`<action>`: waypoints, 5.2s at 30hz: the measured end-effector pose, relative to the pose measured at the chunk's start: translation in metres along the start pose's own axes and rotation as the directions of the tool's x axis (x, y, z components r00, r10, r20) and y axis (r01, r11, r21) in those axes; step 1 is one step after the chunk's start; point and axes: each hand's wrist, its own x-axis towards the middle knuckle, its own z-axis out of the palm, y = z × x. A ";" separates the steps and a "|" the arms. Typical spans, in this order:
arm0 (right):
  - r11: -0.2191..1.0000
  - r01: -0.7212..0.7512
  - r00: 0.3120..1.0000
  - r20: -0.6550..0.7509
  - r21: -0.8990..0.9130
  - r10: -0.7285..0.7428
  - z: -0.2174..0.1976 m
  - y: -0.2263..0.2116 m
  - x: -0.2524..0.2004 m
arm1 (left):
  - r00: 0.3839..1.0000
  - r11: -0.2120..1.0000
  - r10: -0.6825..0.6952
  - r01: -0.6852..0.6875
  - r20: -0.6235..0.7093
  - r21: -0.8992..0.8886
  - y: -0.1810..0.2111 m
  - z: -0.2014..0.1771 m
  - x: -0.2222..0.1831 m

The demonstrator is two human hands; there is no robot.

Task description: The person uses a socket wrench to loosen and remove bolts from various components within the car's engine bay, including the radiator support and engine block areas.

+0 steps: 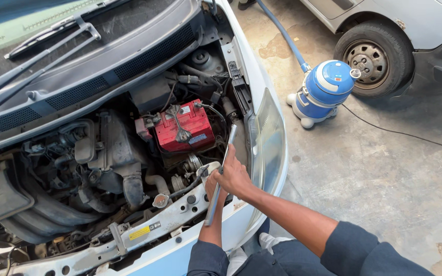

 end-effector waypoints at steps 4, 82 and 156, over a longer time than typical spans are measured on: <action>0.983 0.052 0.994 0.103 -0.175 -0.034 -0.001 0.009 0.015 | 0.995 0.994 0.095 -0.095 -0.008 -0.052 0.010 -0.010 0.001; 0.411 0.806 0.582 0.448 -0.426 -0.678 -0.017 0.003 -0.010 | 0.934 0.923 0.326 -0.347 -0.144 -0.164 0.016 -0.013 -0.002; 0.669 0.573 0.817 0.267 -0.473 -0.511 -0.046 -0.004 -0.019 | 0.923 0.850 0.384 -0.366 -0.030 -0.378 0.007 0.017 -0.022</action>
